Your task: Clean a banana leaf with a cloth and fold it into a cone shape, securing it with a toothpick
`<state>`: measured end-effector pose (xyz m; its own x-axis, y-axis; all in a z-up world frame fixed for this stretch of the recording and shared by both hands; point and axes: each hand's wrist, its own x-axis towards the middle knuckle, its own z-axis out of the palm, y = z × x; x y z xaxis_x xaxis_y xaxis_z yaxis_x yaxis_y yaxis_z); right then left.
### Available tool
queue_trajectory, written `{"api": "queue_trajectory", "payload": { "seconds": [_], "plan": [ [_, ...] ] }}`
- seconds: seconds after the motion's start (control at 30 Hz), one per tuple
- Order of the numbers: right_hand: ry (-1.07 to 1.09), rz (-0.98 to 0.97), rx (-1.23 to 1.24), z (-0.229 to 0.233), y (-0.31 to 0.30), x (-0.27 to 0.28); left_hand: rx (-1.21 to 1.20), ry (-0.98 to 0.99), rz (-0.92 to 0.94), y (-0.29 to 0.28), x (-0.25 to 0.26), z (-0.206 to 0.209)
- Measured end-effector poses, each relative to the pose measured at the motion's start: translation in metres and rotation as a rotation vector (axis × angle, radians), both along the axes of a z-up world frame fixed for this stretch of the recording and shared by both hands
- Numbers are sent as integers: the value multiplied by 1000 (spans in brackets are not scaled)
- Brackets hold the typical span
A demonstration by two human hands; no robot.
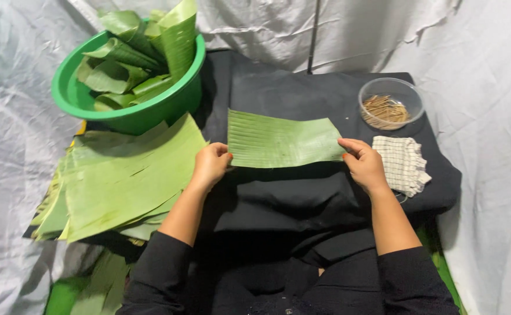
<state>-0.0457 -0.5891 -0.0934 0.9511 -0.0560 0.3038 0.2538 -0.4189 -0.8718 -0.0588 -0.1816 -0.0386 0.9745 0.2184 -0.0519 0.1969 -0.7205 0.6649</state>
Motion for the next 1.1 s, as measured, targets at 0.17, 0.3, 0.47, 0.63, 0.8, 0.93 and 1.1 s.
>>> {"api": "queue_trajectory", "payload": {
  "seconds": [0.17,0.3,0.47,0.63,0.8,0.93,1.1],
  "plan": [
    [-31,-110,-192,3,-34,-1,-141,4,-8,-42,52,-41],
    [-104,-186,-430,-12,-51,7,-137,0,-21,-65,72,-70],
    [-20,-251,-644,-6,-61,-3,-189,22,-42,-72,74,-79],
    [63,-440,-771,-24,-74,5,-434,37,0,-70,61,-60],
    [333,-473,-710,-23,-68,-3,-407,15,-61,-63,58,-60],
    [309,-477,-743,-19,-63,-3,-622,-11,-46,-64,61,-54],
    [286,-507,-793,-36,-78,4,-505,59,-110,-60,72,-62]
  ]
}}
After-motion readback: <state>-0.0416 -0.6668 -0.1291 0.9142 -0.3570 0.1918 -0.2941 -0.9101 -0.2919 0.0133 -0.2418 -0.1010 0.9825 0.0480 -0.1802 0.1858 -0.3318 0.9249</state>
